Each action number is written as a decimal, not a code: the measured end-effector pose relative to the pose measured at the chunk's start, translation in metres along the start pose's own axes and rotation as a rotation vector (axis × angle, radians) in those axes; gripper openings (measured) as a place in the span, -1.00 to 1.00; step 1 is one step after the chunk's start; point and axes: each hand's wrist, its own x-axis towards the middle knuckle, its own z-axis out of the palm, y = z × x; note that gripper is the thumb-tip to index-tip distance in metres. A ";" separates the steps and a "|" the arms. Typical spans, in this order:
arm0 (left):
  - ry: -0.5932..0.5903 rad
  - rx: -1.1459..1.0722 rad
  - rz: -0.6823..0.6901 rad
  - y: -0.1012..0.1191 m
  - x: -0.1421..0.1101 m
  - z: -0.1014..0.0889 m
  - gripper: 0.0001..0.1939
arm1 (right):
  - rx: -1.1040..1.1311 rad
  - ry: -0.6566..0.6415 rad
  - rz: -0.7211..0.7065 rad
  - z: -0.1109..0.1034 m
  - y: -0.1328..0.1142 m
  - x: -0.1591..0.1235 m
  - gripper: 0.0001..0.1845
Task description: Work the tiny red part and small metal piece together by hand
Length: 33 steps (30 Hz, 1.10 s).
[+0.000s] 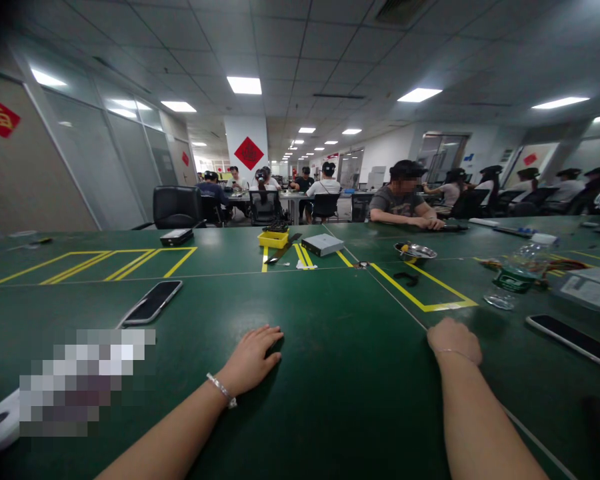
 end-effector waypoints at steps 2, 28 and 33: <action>-0.002 0.002 0.000 0.000 0.000 0.000 -0.58 | -0.005 -0.002 0.002 -0.001 -0.001 0.000 -0.54; 0.063 -0.091 -0.035 0.003 0.000 -0.002 -0.58 | 0.113 0.170 -0.378 -0.002 -0.060 -0.043 -0.64; 0.148 -0.477 -0.206 0.008 0.005 -0.003 -0.68 | 0.348 0.126 -0.903 0.008 -0.134 -0.133 -0.76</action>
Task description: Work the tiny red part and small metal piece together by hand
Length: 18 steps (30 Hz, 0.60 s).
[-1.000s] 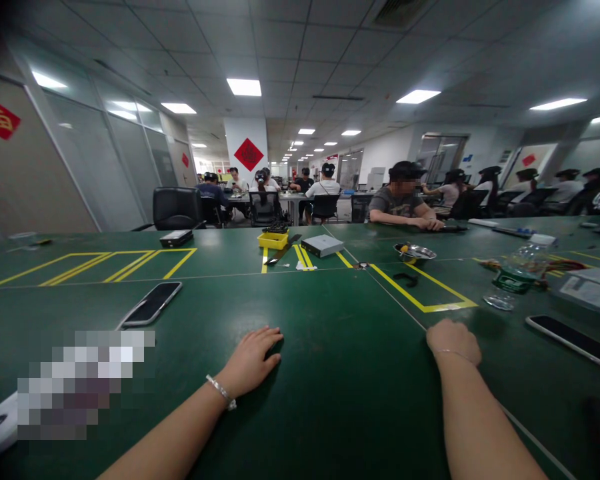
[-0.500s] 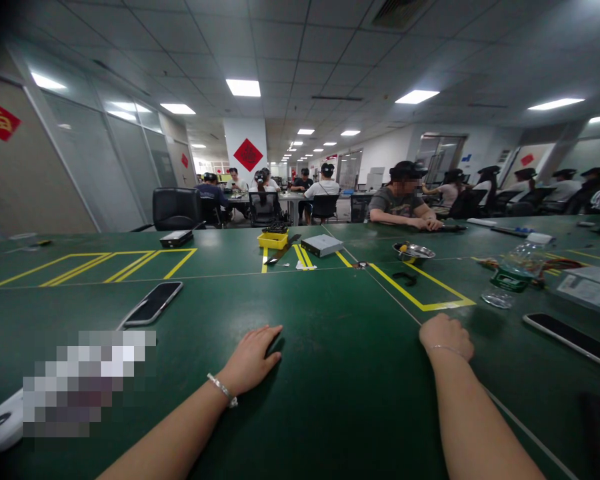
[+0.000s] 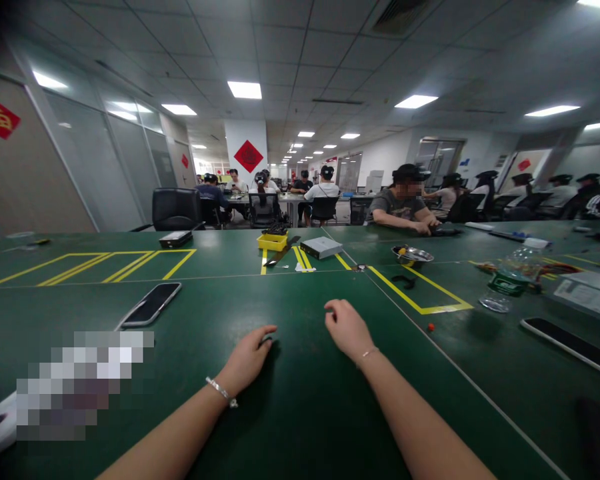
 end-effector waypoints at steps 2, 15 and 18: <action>-0.035 -0.386 -0.130 0.006 0.000 0.003 -0.71 | 0.061 0.009 -0.160 0.013 -0.040 -0.012 -0.80; -0.073 -1.167 -0.429 0.003 0.004 -0.001 -0.80 | -0.217 0.054 -0.201 0.001 0.001 -0.006 -0.68; -0.027 -1.193 -0.441 -0.007 0.010 -0.010 -0.81 | -0.432 0.136 0.158 -0.015 0.077 0.001 -0.60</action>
